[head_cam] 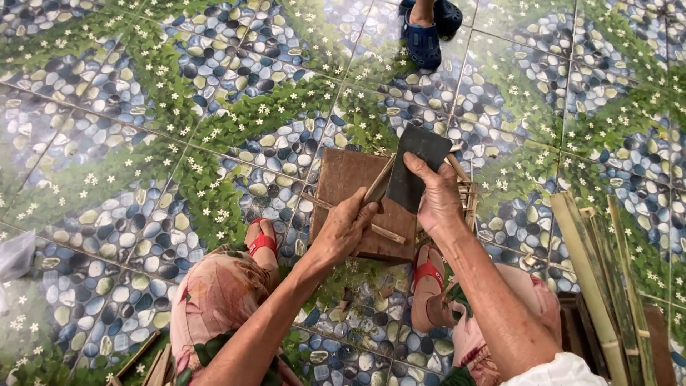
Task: The person sands a small wooden dowel by hand with sandpaper to smooth its surface, rotating the dowel as they work, then removes debris from the dowel.
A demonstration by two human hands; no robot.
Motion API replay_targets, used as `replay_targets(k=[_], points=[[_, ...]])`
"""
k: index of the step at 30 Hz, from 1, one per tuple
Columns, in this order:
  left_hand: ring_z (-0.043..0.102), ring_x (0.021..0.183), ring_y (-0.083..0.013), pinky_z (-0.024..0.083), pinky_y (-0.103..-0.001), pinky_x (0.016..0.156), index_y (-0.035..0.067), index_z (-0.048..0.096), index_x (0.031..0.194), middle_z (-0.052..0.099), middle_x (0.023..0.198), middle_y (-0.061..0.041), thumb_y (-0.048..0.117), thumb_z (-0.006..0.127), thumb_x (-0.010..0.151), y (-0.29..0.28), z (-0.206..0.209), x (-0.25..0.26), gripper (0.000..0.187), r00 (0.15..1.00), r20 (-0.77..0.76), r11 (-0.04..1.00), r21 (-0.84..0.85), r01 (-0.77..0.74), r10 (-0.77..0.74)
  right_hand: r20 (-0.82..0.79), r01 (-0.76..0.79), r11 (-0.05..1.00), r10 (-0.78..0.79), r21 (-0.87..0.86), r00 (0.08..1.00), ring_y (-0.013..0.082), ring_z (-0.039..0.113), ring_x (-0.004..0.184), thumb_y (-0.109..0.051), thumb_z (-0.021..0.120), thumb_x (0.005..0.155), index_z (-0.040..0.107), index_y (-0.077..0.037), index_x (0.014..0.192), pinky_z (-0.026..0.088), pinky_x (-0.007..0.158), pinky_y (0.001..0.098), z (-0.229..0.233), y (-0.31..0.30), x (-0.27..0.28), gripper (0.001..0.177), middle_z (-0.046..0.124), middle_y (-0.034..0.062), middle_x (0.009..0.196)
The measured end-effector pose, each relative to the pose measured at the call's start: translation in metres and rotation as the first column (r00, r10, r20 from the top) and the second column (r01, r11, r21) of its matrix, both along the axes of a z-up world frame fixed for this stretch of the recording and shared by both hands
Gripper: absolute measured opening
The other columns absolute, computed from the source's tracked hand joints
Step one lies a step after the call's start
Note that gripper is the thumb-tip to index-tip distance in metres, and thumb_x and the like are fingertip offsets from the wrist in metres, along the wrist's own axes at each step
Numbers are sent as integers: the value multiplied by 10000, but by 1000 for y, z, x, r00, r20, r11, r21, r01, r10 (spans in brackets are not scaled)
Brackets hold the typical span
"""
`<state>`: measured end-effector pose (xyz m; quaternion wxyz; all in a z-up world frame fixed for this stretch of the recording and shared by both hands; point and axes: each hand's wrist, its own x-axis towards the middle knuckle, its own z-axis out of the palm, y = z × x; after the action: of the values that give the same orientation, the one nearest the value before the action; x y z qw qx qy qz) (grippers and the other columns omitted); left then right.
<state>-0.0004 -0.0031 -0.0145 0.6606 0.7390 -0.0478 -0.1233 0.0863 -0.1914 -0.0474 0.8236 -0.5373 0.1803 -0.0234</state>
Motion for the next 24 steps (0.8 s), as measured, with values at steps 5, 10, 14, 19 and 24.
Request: replay_targets(k=[5, 10, 14, 19, 24], points=[[554, 337, -202, 432, -302, 348, 38, 599, 1006, 558, 462, -103, 287, 465, 1104, -1, -6, 1, 299, 998, -67, 992, -125, -9, 1, 53, 2, 999, 0, -43, 999, 254, 786, 753, -80, 937, 729, 794, -57, 931, 665, 703, 440, 14, 3, -4, 248, 775, 113, 827], [711, 667, -413, 527, -512, 594, -176, 465, 1402, 691, 698, -287, 285, 517, 1082, -7, 14, -4, 564, 996, 39, 992, 96, -78, 75, 56, 35, 997, -31, -69, 998, 242, 781, 758, -97, 942, 723, 807, -69, 939, 662, 712, 420, 8, -1, -2, 256, 783, 93, 829], [710, 729, -431, 517, -525, 659, -18, 611, 1242, 693, 716, -248, 323, 571, 1053, -2, -1, 0, 391, 996, 73, 994, 97, -52, 45, -66, 91, 995, -89, 37, 994, 240, 770, 671, -102, 932, 719, 768, -69, 943, 656, 598, 425, 32, 0, -6, 279, 770, 108, 814], [609, 562, -170, 491, -285, 597, 92, 701, 1036, 634, 568, -79, 267, 523, 1081, 9, 3, 12, 254, 999, -3, 978, -206, -44, 45, -134, 106, 979, -83, 175, 987, 220, 780, 719, -132, 920, 752, 757, -99, 960, 655, 646, 404, 23, -7, -4, 266, 780, 89, 849], [704, 635, -244, 559, -306, 613, 73, 649, 1231, 698, 674, -176, 236, 557, 1062, 30, 5, 23, 252, 981, 48, 918, -362, -159, 188, -41, -323, 939, 321, -115, 946, 109, 503, 926, 24, 901, 671, 797, 12, 1067, 557, 877, 432, 65, 22, -43, 409, 715, 102, 955]])
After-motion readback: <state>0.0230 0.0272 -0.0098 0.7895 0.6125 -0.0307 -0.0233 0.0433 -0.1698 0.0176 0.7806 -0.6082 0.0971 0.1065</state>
